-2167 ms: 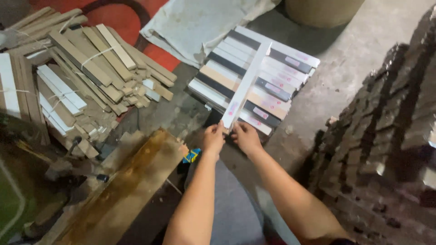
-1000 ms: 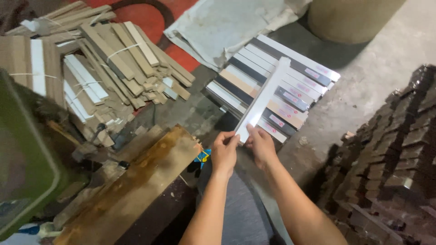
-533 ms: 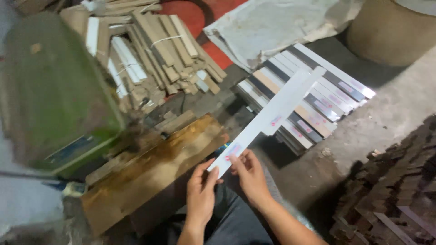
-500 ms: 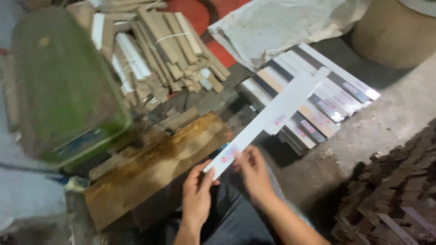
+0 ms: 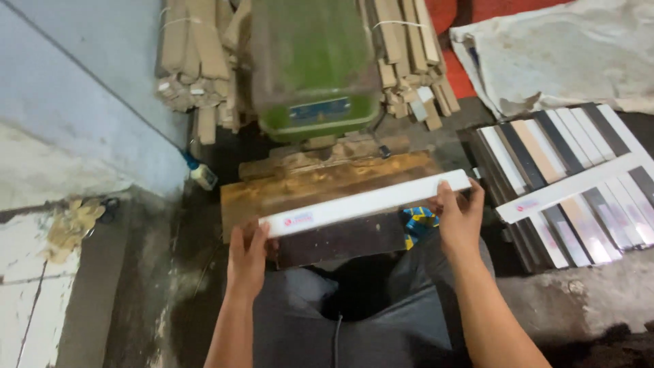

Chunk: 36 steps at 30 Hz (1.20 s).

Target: Operating a punch machine to process long white strips and then stacking them.

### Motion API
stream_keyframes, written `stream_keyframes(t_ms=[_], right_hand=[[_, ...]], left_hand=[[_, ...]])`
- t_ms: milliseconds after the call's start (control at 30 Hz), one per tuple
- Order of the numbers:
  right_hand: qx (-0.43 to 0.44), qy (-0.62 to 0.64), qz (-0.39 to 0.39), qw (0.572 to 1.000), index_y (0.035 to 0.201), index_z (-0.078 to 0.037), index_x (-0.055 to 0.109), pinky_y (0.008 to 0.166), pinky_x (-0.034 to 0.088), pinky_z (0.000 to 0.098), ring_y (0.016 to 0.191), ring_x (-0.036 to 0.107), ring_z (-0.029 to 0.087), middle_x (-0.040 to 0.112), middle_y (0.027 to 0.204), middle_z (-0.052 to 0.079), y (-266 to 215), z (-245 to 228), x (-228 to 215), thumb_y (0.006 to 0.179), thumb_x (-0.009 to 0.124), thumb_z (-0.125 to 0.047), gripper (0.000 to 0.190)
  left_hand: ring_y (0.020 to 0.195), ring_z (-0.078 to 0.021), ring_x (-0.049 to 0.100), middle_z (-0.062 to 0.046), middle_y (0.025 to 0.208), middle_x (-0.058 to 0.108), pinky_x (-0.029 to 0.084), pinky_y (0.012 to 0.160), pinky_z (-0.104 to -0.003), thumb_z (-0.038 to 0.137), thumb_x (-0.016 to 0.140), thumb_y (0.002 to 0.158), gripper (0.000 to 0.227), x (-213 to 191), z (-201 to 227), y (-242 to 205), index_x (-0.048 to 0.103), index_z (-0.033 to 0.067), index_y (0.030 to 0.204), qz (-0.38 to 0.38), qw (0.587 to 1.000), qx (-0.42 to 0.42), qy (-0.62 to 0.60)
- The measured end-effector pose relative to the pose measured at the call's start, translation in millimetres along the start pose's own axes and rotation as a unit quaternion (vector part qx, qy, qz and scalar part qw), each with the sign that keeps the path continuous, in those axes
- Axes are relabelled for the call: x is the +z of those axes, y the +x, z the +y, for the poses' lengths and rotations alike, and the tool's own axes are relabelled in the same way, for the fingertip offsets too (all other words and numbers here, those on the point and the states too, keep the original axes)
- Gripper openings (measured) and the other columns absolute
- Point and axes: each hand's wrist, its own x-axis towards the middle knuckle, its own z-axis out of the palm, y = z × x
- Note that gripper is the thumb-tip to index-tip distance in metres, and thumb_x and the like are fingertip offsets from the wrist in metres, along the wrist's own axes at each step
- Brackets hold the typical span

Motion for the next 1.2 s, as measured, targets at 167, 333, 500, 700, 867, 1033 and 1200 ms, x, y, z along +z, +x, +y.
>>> stream_keyframes(t_ms=[167, 333, 500, 700, 867, 1033, 1200], right_hand=[[-0.006, -0.074, -0.039, 0.996, 0.136, -0.003, 0.06, 0.078, 0.062, 0.0407, 0.088, 0.075, 0.028, 0.069, 0.105, 0.021, 19.5, 22.4, 29.3, 0.102, 0.071, -0.031, 0.045], [-0.045, -0.292, -0.076, 0.952, 0.131, -0.004, 0.07, 0.1, 0.05, 0.052, 0.118, 0.065, 0.04, 0.072, 0.116, 0.023, 54.9, 39.5, 42.6, 0.1, 0.065, -0.05, 0.056], [-0.052, -0.341, -0.092, 0.934, 0.114, -0.02, 0.077, 0.085, 0.055, 0.0456, 0.101, 0.072, 0.033, 0.076, 0.095, 0.011, 104.7, 83.7, 50.5, 0.097, 0.067, -0.045, 0.032], [0.021, -0.184, -0.122, 0.975, 0.138, 0.007, 0.059, 0.086, 0.059, 0.0393, 0.103, 0.073, 0.027, 0.068, 0.12, 0.028, 92.7, 48.8, 55.8, 0.104, 0.065, -0.023, 0.046], [-0.006, -0.167, -0.128, 0.978, 0.129, 0.004, 0.065, 0.087, 0.056, 0.0414, 0.102, 0.069, 0.028, 0.068, 0.11, 0.025, 81.4, 31.1, 57.1, 0.104, 0.07, -0.02, 0.035], [-0.043, -0.15, -0.126, 0.98, 0.115, -0.001, 0.072, 0.08, 0.053, 0.0374, 0.084, 0.063, 0.017, 0.07, 0.09, 0.012, 85.6, 44.3, 54.7, 0.105, 0.067, -0.018, 0.021], [-0.006, -0.128, -0.141, 0.982, 0.121, 0.0, 0.071, 0.084, 0.061, 0.0345, 0.089, 0.069, 0.02, 0.072, 0.1, 0.02, 86.5, 40.0, 49.3, 0.106, 0.064, -0.017, 0.024]], left_hand=[[0.09, -0.0262, 0.073, -0.021, 0.106, 0.07, 0.059, 0.078, -0.042, 0.038, 0.064, 0.105, 0.048, 1.8, -11.3, 42.3, 0.064, -0.0081, 0.12, 0.088, 0.993, 0.042, -0.07], [0.102, -0.0269, 0.075, -0.015, 0.105, 0.077, 0.058, 0.085, -0.046, 0.045, 0.048, 0.111, 0.055, 6.5, -23.3, 84.6, 0.063, -0.003, 0.132, 0.087, 0.993, 0.035, 0.068], [0.117, -0.0319, 0.068, -0.015, 0.131, 0.069, 0.057, 0.093, -0.047, 0.042, 0.045, 0.112, 0.049, 18.4, -43.4, 125.5, 0.061, 0.0072, 0.143, 0.093, 0.99, 0.04, 0.1], [0.119, -0.0357, 0.066, -0.017, 0.124, 0.071, 0.054, 0.098, -0.049, 0.038, 0.048, 0.112, 0.046, 32.7, -27.0, 128.5, 0.065, 0.0039, 0.137, 0.121, 0.986, 0.026, 0.11], [0.109, -0.0381, 0.068, -0.019, 0.111, 0.073, 0.054, 0.092, -0.051, 0.035, 0.053, 0.11, 0.041, 37.5, -16.7, 125.5, 0.071, 0.001, 0.126, 0.156, 0.979, 0.044, 0.12], [0.095, -0.0339, 0.07, -0.015, 0.093, 0.07, 0.055, 0.084, -0.047, 0.035, 0.05, 0.112, 0.042, 41.2, -10.6, 124.8, 0.074, 0.0008, 0.108, 0.178, 0.972, 0.068, 0.141], [0.129, -0.0384, 0.058, -0.021, 0.135, 0.065, 0.048, 0.107, -0.052, 0.035, 0.043, 0.114, 0.047, 46.5, 5.9, 107.2, 0.062, 0.0005, 0.14, 0.151, 0.98, 0.033, 0.123]])
